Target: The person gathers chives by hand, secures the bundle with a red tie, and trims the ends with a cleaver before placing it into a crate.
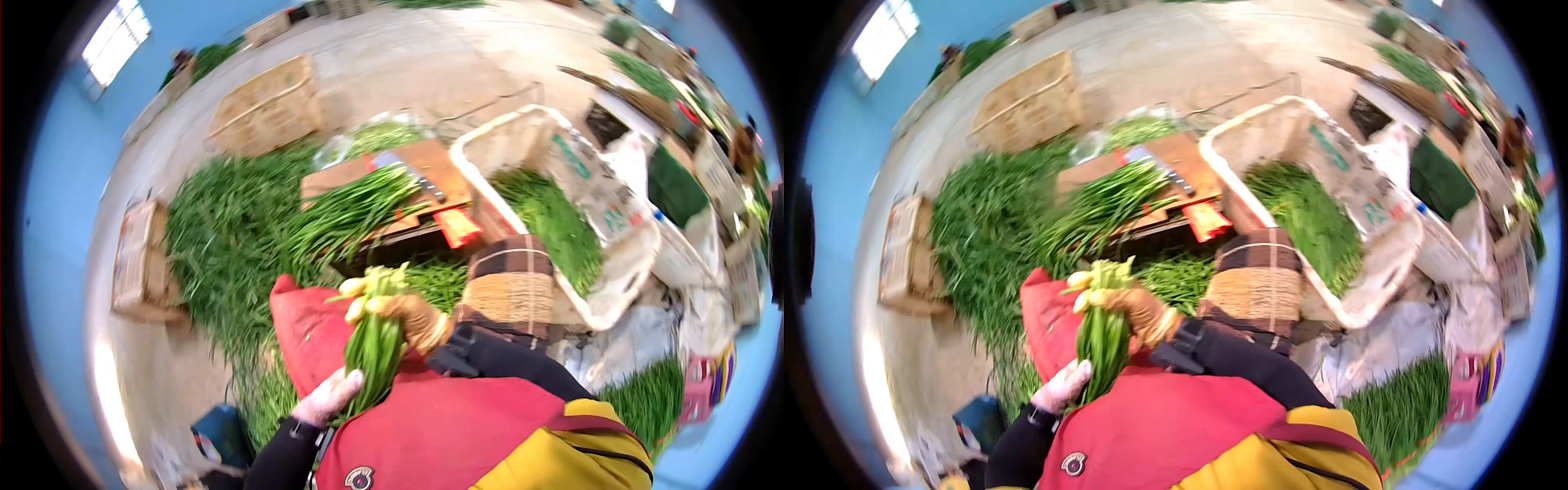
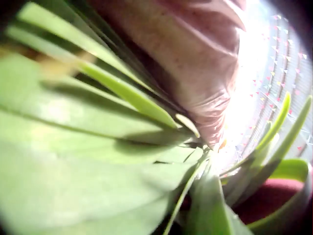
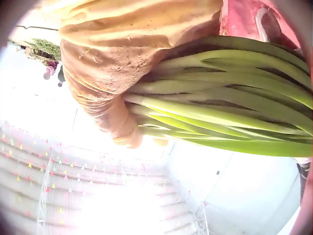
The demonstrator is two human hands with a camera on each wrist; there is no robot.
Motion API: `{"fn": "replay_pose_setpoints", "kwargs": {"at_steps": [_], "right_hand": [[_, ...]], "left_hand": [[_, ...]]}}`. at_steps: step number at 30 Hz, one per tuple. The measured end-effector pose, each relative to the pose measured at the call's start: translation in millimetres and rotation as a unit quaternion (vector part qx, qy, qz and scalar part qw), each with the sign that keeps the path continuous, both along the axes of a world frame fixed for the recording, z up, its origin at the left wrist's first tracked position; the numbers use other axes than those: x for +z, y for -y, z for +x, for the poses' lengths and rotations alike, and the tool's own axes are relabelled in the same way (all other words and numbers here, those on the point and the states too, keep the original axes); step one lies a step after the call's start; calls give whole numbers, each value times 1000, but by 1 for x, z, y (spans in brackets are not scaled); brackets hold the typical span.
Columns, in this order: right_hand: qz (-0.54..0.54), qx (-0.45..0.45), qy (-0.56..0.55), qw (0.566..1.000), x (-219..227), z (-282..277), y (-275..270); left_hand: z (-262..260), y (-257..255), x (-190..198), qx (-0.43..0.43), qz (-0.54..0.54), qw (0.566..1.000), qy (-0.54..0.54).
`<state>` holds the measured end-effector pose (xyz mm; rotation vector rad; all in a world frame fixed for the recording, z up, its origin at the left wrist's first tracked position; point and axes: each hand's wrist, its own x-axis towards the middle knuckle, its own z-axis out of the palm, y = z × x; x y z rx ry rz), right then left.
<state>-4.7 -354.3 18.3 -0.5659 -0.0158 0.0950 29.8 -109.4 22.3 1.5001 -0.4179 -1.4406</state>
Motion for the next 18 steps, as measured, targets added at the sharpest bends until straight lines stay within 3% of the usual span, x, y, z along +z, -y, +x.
{"fn": "replay_pose_setpoints", "kwargs": {"at_steps": [2,4,5,6,7,8,9,10,11,13,14,15,16,17,18], "right_hand": [[24,-26,-6,999,-7,2,-4],[13,-40,2,999,-9,1,2],[7,-51,3,999,-9,0,3],[2,-57,5,998,-9,0,4],[10,-54,15,998,-12,1,2],[4,-66,22,998,-10,1,0],[-3,-58,13,998,-7,0,0],[-10,-51,4,999,-4,0,0],[-28,-61,4,998,1,-2,-1],[-9,-53,22,998,3,-4,2],[-16,-50,60,997,-13,-1,3],[-293,-283,223,886,-38,9,11],[-523,-461,349,626,-59,14,17],[-353,-385,274,807,-63,6,14],[-153,-282,181,930,-71,-1,5]], "left_hand": [[6,-6,-9,-18,36,996,85],[9,14,1,94,-61,992,-57],[18,32,18,52,-118,987,99],[48,23,21,11,-62,985,162],[58,45,47,38,-14,973,226],[58,64,79,67,-68,967,238],[80,73,83,72,-82,952,286],[80,97,112,24,-170,898,404],[76,117,137,15,-184,897,403],[67,155,167,-67,-183,813,548],[78,165,117,-160,-171,814,531],[64,173,108,-266,-115,744,602],[52,182,102,-360,-53,654,663],[58,186,89,-370,-74,682,627],[66,194,80,-381,-93,708,587]]}}
